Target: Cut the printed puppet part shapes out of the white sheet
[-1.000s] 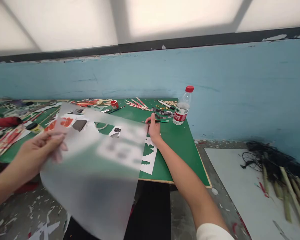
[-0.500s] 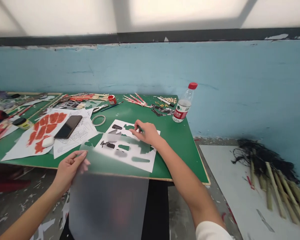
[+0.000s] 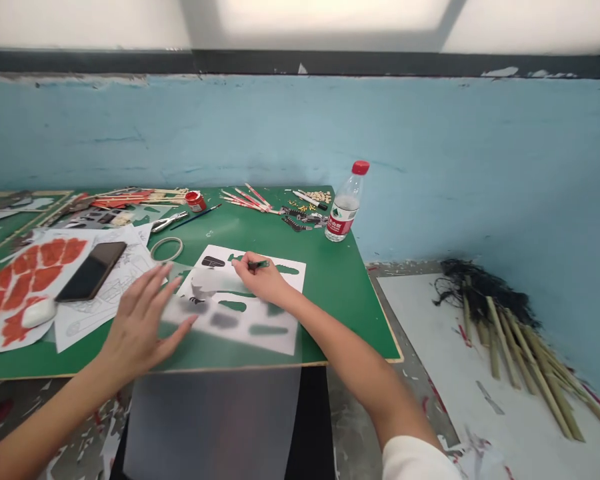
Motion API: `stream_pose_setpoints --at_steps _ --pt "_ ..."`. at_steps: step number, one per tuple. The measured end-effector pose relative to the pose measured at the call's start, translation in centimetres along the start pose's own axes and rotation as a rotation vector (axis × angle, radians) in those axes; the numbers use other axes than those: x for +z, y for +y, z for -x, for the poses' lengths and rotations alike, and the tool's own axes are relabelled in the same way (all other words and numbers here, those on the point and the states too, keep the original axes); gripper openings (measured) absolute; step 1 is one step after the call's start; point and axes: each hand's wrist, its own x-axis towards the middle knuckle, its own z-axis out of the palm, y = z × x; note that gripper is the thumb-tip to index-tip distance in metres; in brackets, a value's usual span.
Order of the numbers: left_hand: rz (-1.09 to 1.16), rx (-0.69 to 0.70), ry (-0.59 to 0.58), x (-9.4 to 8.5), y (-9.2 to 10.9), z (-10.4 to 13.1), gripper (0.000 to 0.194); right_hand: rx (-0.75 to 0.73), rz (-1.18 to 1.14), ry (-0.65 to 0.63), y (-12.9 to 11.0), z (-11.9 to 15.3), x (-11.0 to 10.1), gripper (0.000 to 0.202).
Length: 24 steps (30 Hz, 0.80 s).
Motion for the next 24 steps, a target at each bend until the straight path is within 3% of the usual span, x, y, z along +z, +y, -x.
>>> stream_pose_setpoints --at_steps 4,10,18,24 --pt "-0.038 0.314 -0.132 1.1 0.4 -3.6 0.061 -0.009 -0.03 0.026 -0.1 0.6 1.0 0.03" --pt "0.021 0.511 -0.112 4.3 -1.6 -5.6 0.032 -0.062 -0.047 0.146 0.0 0.5 0.8 0.045" --pt "0.249 0.513 -0.108 7.1 -3.2 -5.0 0.04 -0.026 -0.018 0.118 0.0 1.0 0.7 0.042" --pt "0.33 0.447 -0.119 7.2 -4.0 -5.0 0.046 -0.009 -0.01 -0.064 -0.2 1.6 0.5 0.029"
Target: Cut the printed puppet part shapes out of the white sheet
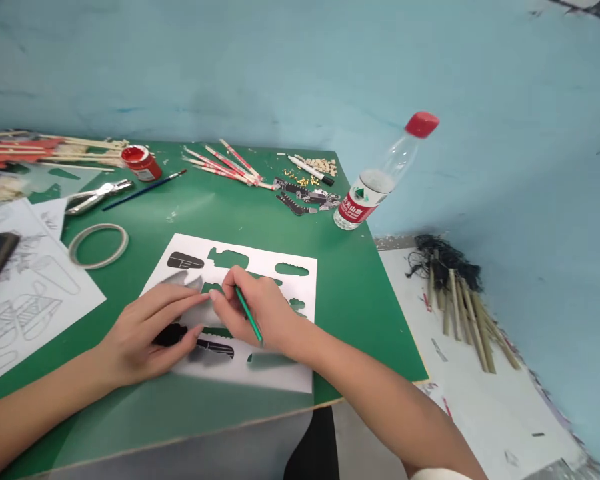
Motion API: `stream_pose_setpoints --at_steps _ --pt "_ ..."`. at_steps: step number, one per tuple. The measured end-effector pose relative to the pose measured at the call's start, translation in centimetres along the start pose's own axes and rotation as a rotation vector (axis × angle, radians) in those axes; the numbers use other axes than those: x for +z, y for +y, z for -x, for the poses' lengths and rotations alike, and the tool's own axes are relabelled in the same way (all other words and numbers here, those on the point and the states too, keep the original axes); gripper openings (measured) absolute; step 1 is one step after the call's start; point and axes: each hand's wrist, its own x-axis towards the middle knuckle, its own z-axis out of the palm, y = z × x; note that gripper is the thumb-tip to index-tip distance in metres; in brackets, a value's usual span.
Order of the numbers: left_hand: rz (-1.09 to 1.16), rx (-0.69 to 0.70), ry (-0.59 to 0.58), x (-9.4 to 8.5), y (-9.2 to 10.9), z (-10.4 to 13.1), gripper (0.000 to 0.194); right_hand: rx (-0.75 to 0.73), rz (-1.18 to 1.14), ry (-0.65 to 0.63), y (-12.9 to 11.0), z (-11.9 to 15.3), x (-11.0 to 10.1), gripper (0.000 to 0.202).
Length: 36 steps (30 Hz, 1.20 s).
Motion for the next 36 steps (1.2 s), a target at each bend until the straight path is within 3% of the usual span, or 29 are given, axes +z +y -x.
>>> stream_pose_setpoints --at_steps 5,10,21,36 --pt "0.032 -0.019 0.009 -0.3 -0.2 0.1 0.045 0.079 -0.305 -0.255 -0.3 -0.2 -0.8 0.027" --pt "0.056 -0.014 0.007 -0.3 -0.3 0.3 0.044 0.037 -0.447 -0.364 0.1 -0.5 -1.4 0.034" --pt "-0.023 0.054 -0.006 0.0 -0.5 0.2 0.045 0.023 -0.336 -0.421 -0.1 -0.8 -1.9 0.042" --pt "0.004 -0.013 0.032 -0.2 -0.2 0.3 0.048 0.055 -0.328 -0.45 -0.1 -0.9 -2.2 0.04"
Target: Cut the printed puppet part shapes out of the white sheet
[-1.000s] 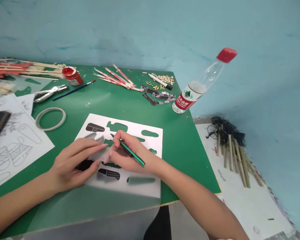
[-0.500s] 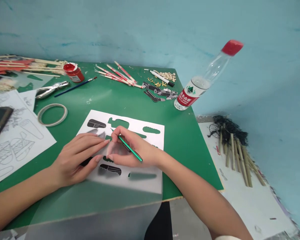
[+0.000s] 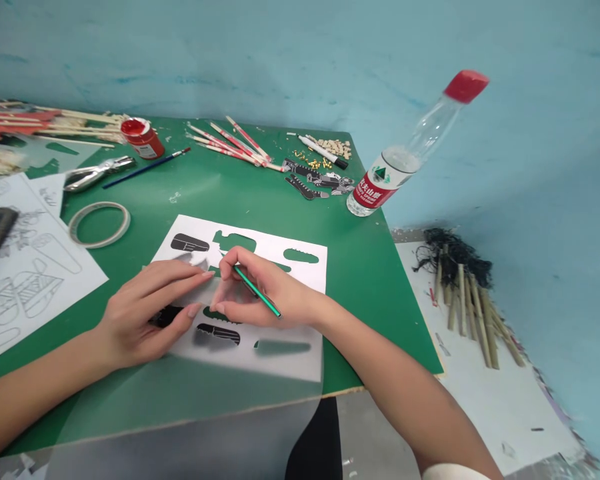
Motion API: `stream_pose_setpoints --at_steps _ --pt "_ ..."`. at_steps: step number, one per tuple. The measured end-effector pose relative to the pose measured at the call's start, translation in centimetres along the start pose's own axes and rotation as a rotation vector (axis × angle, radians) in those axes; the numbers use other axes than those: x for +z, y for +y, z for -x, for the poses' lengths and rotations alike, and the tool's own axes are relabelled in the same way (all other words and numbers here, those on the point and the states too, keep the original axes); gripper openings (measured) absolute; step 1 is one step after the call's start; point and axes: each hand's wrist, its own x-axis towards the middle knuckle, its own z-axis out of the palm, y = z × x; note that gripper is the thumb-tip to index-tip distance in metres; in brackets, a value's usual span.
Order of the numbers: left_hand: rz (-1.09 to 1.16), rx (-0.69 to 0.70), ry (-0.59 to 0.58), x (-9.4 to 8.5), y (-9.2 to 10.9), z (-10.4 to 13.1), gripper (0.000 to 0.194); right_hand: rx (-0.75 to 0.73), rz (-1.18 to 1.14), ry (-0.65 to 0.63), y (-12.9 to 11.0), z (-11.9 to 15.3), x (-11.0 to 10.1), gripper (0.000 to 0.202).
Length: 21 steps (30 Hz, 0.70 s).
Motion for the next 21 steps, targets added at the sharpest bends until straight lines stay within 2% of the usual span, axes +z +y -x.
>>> stream_pose_setpoints --at_steps 10,12,17,19,21 --pt "-0.023 -0.012 0.021 0.0 0.1 -0.2 0.054 -0.041 -0.017 -0.025 0.0 0.1 -0.1 0.028" --pt "-0.028 -0.024 0.072 -0.1 0.5 -0.4 0.053 -0.045 -0.027 -0.002 0.2 0.0 0.0 0.028" --pt "-0.013 -0.028 0.265 -0.9 1.2 -0.3 0.032 -0.094 0.007 0.106 0.5 -0.2 0.3 0.03" --pt "-0.064 -0.018 0.258 -1.1 0.9 -0.2 0.039 -0.119 0.026 0.099 0.4 -0.2 0.3 0.03" --pt "-0.139 0.004 0.184 -1.1 0.2 -0.3 0.055 -0.131 0.034 0.069 0.2 -0.1 0.2 0.029"
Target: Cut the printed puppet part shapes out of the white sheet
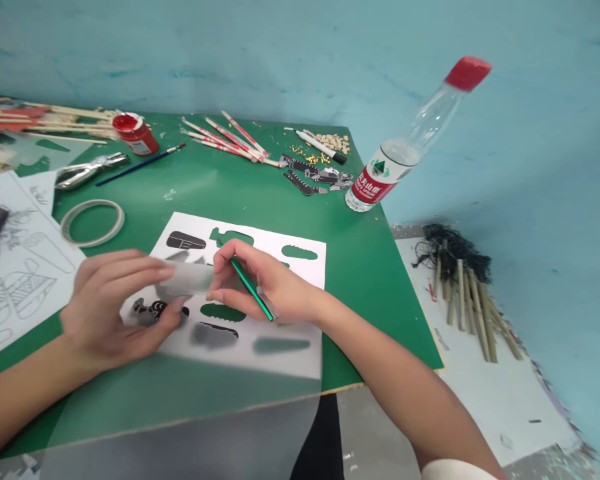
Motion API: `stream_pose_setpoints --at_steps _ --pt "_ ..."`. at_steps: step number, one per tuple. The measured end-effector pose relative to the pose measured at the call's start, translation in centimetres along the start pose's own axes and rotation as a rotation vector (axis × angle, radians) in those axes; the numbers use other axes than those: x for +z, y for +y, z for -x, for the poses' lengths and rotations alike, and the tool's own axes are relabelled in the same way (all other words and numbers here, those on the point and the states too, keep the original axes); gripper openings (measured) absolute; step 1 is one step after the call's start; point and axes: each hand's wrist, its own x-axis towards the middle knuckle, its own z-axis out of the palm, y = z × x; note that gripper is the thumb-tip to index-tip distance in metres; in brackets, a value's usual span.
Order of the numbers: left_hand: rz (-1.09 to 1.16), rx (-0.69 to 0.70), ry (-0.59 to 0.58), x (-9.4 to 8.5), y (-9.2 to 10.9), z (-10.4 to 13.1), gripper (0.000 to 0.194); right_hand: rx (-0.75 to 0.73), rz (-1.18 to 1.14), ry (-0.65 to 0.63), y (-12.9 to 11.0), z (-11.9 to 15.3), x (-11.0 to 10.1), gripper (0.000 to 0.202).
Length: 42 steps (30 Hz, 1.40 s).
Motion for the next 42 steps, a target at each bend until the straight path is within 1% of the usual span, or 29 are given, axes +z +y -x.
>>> stream_pose_setpoints --at_steps 1,2,4,5,8,11,12,15,16,17,18,19,20,22,23,24,25,26,28,31,35,40,42 --pt "-0.022 0.026 -0.059 0.1 -0.3 0.0 0.062 -0.001 0.003 -0.014 -0.2 0.0 -0.1 0.028" --pt "-0.024 0.056 -0.131 0.2 -0.6 -0.1 0.065 0.007 0.007 -0.026 -0.3 0.0 -0.2 0.024" --pt "0.006 0.093 -0.221 0.4 -1.0 -0.1 0.062 0.043 0.016 -0.048 -0.6 0.0 -0.5 0.02" --pt "0.029 0.089 -0.235 0.5 -1.1 -0.1 0.059 0.065 0.02 -0.058 -0.7 -0.1 -0.6 0.019" --pt "0.097 -0.009 -0.2 0.6 -0.9 -0.2 0.05 0.094 0.034 -0.07 -0.8 -0.2 -0.8 0.02" --pt "0.13 -0.124 -0.16 0.5 -0.5 -0.5 0.047 0.073 0.068 -0.021 -0.5 -0.2 -0.8 0.019" --pt "0.13 -0.148 -0.133 0.4 -0.5 -0.5 0.046 0.068 0.075 0.004 -0.3 -0.3 -0.7 0.019" --pt "0.149 -0.187 0.017 -0.3 -0.1 -0.5 0.036 0.069 0.06 0.066 0.0 -0.3 -0.7 0.02" --pt "0.185 -0.204 0.045 -0.5 0.1 -0.5 0.03 0.068 0.05 0.08 0.1 -0.3 -0.7 0.021" --pt "0.237 -0.231 0.04 -0.7 0.4 -0.4 0.024 0.064 0.043 0.092 0.1 -0.3 -0.7 0.022" --pt "0.303 -0.272 -0.007 -0.8 0.7 -0.4 0.017 0.058 0.039 0.102 0.2 -0.4 -0.7 0.023" --pt "0.378 -0.331 -0.09 -0.8 1.0 -0.4 0.011 0.049 0.037 0.109 0.2 -0.4 -0.7 0.025" --pt "0.456 -0.407 -0.194 -0.7 1.3 -0.5 0.012 0.039 0.037 0.114 0.3 -0.4 -0.7 0.027" --pt "0.604 -0.594 -0.389 -0.3 1.8 -0.7 0.027 0.019 0.042 0.124 0.4 -0.5 -0.7 0.031" --pt "0.673 -0.69 -0.458 -0.1 1.9 -0.8 0.035 0.008 0.046 0.131 0.5 -0.5 -0.6 0.033" --pt "0.737 -0.781 -0.503 0.1 1.9 -0.9 0.042 0.002 0.048 0.139 0.5 -0.6 -0.5 0.034" --pt "0.79 -0.864 -0.52 0.2 1.9 -1.1 0.048 0.0 0.049 0.145 0.6 -0.6 -0.3 0.036" --pt "0.834 -0.938 -0.514 0.3 1.8 -1.2 0.05 0.0 0.049 0.151 0.6 -0.6 -0.2 0.036" --pt "0.9 -1.052 -0.464 0.4 1.6 -1.3 0.047 0.005 0.06 0.161 0.6 -0.6 0.1 0.035" --pt "0.959 -1.148 -0.389 0.2 1.6 -1.2 0.039 0.006 0.108 0.178 0.7 -0.6 0.4 0.027" --pt "0.999 -1.163 -0.373 0.1 1.8 -1.0 0.033 0.012 0.18 0.2 0.8 -0.6 0.5 0.02" --pt "0.999 -1.138 -0.348 0.4 2.0 -0.9 0.027 0.008 0.186 0.209 0.6 -0.6 0.7 0.027" --pt "0.995 -1.129 -0.335 0.5 2.0 -0.9 0.027 -0.009 0.226 0.238 0.7 -0.7 0.9 0.027"
